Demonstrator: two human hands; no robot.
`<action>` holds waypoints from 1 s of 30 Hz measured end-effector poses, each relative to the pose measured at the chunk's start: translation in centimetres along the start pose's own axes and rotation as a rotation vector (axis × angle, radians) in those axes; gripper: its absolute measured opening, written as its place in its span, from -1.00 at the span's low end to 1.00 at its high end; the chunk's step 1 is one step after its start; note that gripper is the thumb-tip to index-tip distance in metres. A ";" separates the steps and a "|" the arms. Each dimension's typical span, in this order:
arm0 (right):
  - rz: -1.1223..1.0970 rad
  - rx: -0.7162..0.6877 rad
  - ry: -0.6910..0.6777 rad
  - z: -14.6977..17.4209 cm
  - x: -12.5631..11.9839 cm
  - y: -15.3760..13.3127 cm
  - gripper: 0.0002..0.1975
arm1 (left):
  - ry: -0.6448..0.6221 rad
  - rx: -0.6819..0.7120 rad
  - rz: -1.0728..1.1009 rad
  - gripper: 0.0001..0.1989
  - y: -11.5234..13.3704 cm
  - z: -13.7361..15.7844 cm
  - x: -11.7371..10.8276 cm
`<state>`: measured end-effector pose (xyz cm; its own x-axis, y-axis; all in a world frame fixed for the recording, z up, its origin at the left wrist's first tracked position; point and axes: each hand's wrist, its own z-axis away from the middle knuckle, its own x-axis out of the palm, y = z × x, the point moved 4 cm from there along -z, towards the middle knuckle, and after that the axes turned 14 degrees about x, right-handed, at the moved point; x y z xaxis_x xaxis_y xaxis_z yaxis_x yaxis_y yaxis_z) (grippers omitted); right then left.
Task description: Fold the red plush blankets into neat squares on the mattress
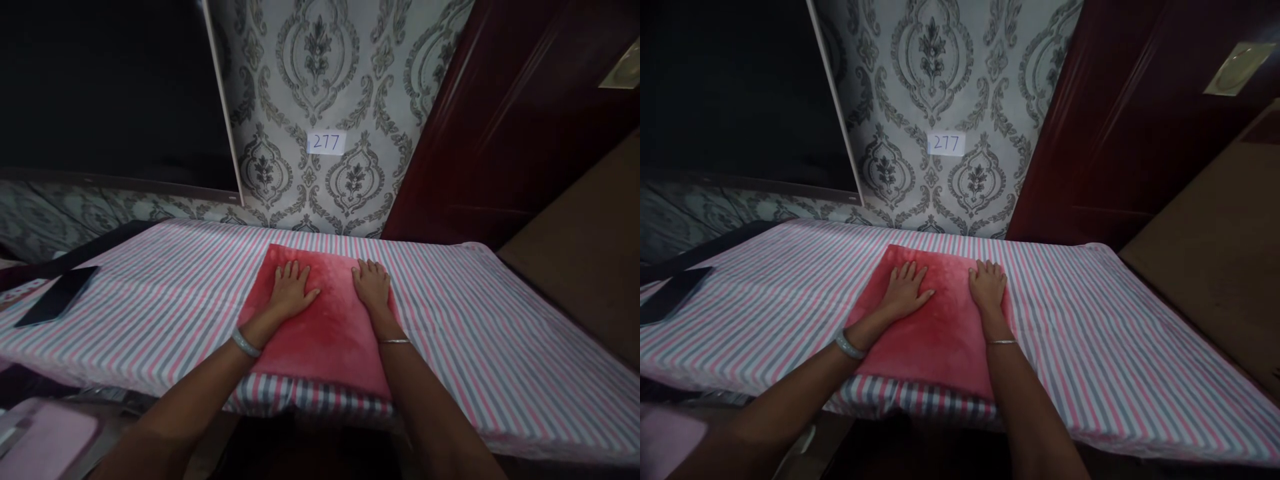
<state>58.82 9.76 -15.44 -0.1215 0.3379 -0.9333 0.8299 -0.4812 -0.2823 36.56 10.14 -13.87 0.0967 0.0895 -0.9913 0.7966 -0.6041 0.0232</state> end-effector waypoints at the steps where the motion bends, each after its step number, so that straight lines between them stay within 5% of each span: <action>1: 0.000 -0.001 0.001 0.0 0.0 0.0 -0.47 | 0.005 0.001 0.003 -0.22 0.0 0.0 0.0; 30: 0.015 -0.004 0.020 0.0 0.3 0.1 -0.46 | 0.002 -0.012 0.019 -0.22 0.1 0.2 -0.1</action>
<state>58.90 9.83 -15.80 -0.0976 0.3468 -0.9328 0.8338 -0.4832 -0.2669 36.50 9.96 -13.76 0.1134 0.0798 -0.9903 0.8014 -0.5965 0.0437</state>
